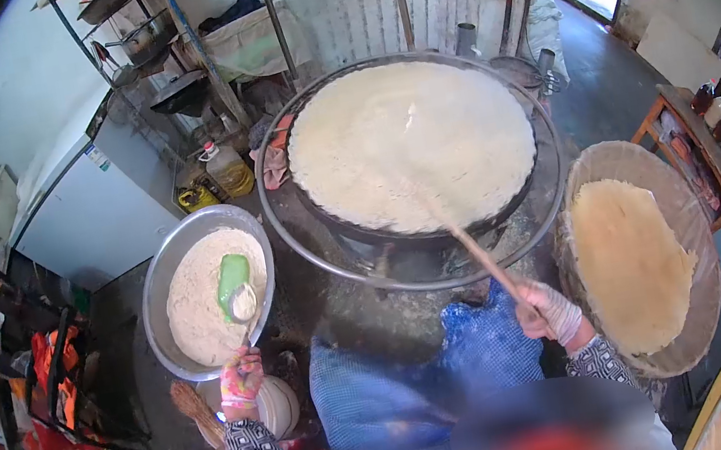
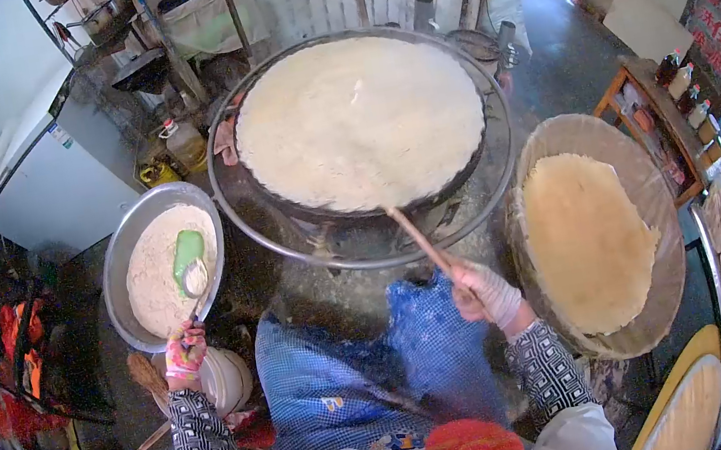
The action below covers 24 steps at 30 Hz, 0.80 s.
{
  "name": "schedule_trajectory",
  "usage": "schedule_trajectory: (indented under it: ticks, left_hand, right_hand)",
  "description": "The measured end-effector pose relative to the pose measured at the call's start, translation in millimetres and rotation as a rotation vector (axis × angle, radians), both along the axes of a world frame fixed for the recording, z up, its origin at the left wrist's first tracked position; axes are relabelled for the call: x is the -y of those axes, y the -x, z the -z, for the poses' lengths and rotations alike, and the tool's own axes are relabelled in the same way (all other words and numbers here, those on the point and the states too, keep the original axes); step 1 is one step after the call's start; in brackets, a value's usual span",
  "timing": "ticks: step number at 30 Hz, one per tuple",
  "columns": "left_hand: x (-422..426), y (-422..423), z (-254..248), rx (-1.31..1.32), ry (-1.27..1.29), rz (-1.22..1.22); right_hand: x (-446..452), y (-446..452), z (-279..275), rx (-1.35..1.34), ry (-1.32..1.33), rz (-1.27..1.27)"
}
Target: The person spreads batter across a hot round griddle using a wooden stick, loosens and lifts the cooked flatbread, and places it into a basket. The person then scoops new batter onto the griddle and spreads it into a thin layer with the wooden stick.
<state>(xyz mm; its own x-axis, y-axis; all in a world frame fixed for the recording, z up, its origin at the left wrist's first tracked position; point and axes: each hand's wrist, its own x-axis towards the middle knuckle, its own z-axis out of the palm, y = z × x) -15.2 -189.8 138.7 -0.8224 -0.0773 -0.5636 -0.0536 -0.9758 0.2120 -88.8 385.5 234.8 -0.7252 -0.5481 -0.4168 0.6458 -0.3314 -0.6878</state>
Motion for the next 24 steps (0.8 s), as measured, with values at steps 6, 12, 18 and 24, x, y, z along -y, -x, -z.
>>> schedule_trajectory:
  ticks: [6, 12, 18, 24]
  left_hand:
    - [20.7, -19.1, 29.9, -0.014, 0.819, 0.284]
    - [54.8, -15.1, 22.8, 0.249, 1.477, 0.135]
    - [19.2, 3.2, 9.9, -0.024, 1.894, 0.066]
    - [-183.4, -33.1, -89.1, -0.628, 2.096, 0.439]
  right_hand:
    - [-23.5, 55.7, 5.4, -0.876, -1.676, -0.085]
    - [-12.3, 117.2, 35.7, -1.195, -1.164, 0.497]
    - [162.0, 84.7, 72.9, -0.708, -0.930, 0.283]
    - [194.9, -9.7, 11.9, -0.442, -0.549, 0.009]
